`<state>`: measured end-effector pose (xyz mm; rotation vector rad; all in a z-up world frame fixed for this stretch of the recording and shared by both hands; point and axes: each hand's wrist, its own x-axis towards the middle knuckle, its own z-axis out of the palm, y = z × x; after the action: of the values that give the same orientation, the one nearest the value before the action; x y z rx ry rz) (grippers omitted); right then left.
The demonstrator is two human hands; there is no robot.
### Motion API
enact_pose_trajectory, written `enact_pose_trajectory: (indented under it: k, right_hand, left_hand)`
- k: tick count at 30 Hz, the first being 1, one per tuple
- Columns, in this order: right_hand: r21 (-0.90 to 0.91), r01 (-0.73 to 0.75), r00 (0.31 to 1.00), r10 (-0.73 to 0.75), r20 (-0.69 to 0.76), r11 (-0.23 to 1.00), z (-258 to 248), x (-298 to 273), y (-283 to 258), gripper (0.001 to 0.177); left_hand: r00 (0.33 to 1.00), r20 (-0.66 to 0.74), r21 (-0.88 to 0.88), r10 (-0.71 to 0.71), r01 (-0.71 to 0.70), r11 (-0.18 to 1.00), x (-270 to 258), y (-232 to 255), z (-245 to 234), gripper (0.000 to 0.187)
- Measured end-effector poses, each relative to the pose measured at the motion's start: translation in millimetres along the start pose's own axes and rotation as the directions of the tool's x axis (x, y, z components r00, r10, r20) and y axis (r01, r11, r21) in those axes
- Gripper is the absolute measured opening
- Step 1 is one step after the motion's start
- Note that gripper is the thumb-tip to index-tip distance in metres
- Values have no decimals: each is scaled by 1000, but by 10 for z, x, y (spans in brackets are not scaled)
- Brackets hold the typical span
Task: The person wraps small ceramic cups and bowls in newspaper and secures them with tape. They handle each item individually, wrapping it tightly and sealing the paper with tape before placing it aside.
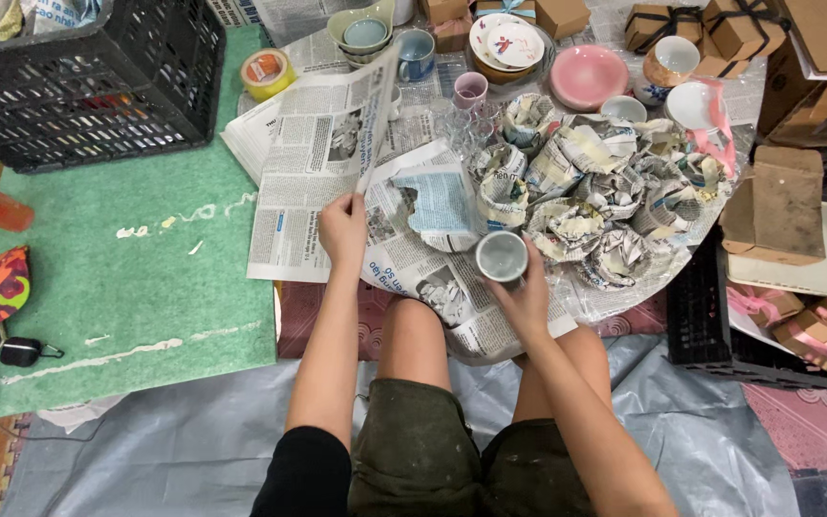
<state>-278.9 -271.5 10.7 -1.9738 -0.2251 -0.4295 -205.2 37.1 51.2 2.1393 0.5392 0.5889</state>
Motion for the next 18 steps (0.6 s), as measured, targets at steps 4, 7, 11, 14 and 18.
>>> enact_pose_trajectory:
  k: [4, 7, 11, 14, 18]
  right_hand:
    - [-2, -5, 1000, 5, -9, 1000, 127, 17, -51, 88]
    - [30, -26, 1000, 26, -6, 999, 192, 42, -70, 86]
    - [79, -6, 1000, 5, 17, 997, 387, 85, -150, 87]
    - [4, -26, 999, 26, -19, 1000, 613, 79, -240, 87]
    - [22, -24, 999, 25, -36, 999, 841, 157, -170, 87]
  left_hand:
    - [998, 51, 75, 23, -26, 997, -61, -116, 51, 27]
    - [995, -33, -4, 91, -92, 996, -119, -258, 127, 24]
    - [997, -75, -129, 4, -14, 991, -222, -325, 185, 22]
    - [998, -30, -147, -58, 53, 988, -303, -255, 187, 23]
    - [999, -30, -96, -20, 17, 995, -344, -199, 234, 20]
